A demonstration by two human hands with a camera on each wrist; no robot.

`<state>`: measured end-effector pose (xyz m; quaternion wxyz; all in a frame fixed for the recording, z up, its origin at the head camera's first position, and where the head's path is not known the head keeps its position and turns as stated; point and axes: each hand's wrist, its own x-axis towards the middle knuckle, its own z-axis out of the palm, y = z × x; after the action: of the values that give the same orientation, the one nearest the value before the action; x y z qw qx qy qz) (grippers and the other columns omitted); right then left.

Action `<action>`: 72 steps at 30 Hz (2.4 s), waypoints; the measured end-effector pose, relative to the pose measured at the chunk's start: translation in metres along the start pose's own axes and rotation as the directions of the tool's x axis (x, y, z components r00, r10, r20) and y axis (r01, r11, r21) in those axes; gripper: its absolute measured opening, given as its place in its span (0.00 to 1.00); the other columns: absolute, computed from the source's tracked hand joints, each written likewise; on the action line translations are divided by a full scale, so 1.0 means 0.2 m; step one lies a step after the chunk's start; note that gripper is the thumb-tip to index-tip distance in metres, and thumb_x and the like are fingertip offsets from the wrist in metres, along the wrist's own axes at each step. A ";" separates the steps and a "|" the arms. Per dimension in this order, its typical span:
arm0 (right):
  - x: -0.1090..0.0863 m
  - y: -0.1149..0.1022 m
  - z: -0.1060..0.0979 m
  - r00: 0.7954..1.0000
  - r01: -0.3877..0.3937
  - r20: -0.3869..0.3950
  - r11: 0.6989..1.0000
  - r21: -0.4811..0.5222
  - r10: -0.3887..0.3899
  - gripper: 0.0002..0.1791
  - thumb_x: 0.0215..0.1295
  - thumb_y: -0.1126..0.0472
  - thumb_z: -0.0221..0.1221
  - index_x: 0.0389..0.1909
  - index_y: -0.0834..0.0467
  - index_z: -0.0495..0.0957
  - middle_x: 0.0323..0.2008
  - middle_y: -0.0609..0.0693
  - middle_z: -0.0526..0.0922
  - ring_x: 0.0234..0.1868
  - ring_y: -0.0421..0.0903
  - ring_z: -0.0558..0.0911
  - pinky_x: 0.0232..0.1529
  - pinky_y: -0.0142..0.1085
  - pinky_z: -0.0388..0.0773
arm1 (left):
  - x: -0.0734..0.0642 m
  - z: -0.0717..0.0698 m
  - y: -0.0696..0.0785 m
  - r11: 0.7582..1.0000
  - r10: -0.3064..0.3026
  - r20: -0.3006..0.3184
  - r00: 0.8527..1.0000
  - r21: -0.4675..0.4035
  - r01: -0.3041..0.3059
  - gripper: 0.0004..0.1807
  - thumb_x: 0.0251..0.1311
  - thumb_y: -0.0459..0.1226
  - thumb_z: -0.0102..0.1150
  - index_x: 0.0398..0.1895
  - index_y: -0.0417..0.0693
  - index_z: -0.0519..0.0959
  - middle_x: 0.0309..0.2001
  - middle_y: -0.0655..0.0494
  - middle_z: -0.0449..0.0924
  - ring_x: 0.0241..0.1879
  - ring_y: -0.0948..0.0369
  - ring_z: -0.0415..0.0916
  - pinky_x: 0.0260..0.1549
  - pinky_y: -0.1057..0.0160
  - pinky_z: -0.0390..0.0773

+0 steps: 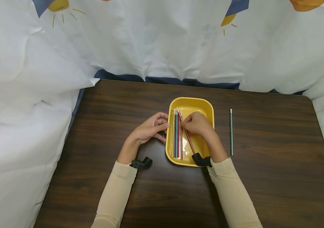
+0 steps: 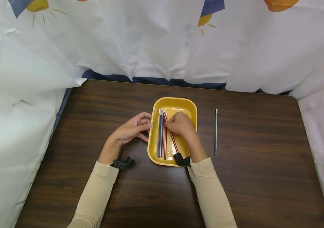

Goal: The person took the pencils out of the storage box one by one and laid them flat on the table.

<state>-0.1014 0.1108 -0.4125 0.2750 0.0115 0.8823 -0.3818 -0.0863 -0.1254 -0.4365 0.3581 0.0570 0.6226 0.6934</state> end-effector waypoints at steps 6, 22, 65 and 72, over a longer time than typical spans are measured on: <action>-0.01 0.01 -0.01 0.999 0.036 -0.028 0.999 0.033 -0.035 0.14 0.72 0.55 0.63 0.36 0.63 0.86 0.25 0.53 0.83 0.21 0.43 0.79 0.23 0.28 0.80 | 0.00 0.00 0.00 1.000 0.009 0.003 1.000 0.000 -0.009 0.24 0.79 0.33 0.52 0.70 0.39 0.58 0.47 0.45 0.75 0.40 0.55 0.81 0.31 0.57 0.92; -0.08 0.01 -0.05 0.986 0.136 -0.110 0.984 0.112 -0.123 0.15 0.69 0.60 0.65 0.52 0.63 0.81 0.42 0.58 0.83 0.33 0.48 0.82 0.32 0.30 0.83 | -0.01 0.01 0.02 1.000 -0.005 -0.004 1.000 -0.007 0.005 0.23 0.79 0.33 0.52 0.69 0.31 0.60 0.48 0.41 0.75 0.39 0.56 0.81 0.32 0.57 0.93; -0.40 0.27 -0.31 0.902 0.339 -0.353 0.914 0.223 -0.248 0.20 0.77 0.58 0.61 0.63 0.63 0.77 0.43 0.50 0.82 0.38 0.40 0.84 0.34 0.32 0.90 | -0.01 0.01 0.02 1.000 -0.009 -0.013 1.000 0.026 0.009 0.20 0.78 0.34 0.55 0.64 0.35 0.64 0.44 0.48 0.76 0.39 0.57 0.81 0.34 0.55 0.93; -0.42 0.37 -0.35 0.875 0.379 -0.419 0.883 0.276 -0.244 0.18 0.77 0.61 0.61 0.62 0.64 0.77 0.39 0.42 0.81 0.34 0.40 0.83 0.33 0.32 0.90 | 0.00 0.01 -0.01 1.000 -0.022 -0.010 1.000 0.017 0.022 0.18 0.78 0.33 0.54 0.64 0.35 0.65 0.44 0.47 0.77 0.38 0.57 0.81 0.33 0.56 0.93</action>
<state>-0.0454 0.2264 -0.3815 0.0299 -0.0124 0.8257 -0.5631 -0.0834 -0.1235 -0.4374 0.3624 0.0498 0.6309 0.6843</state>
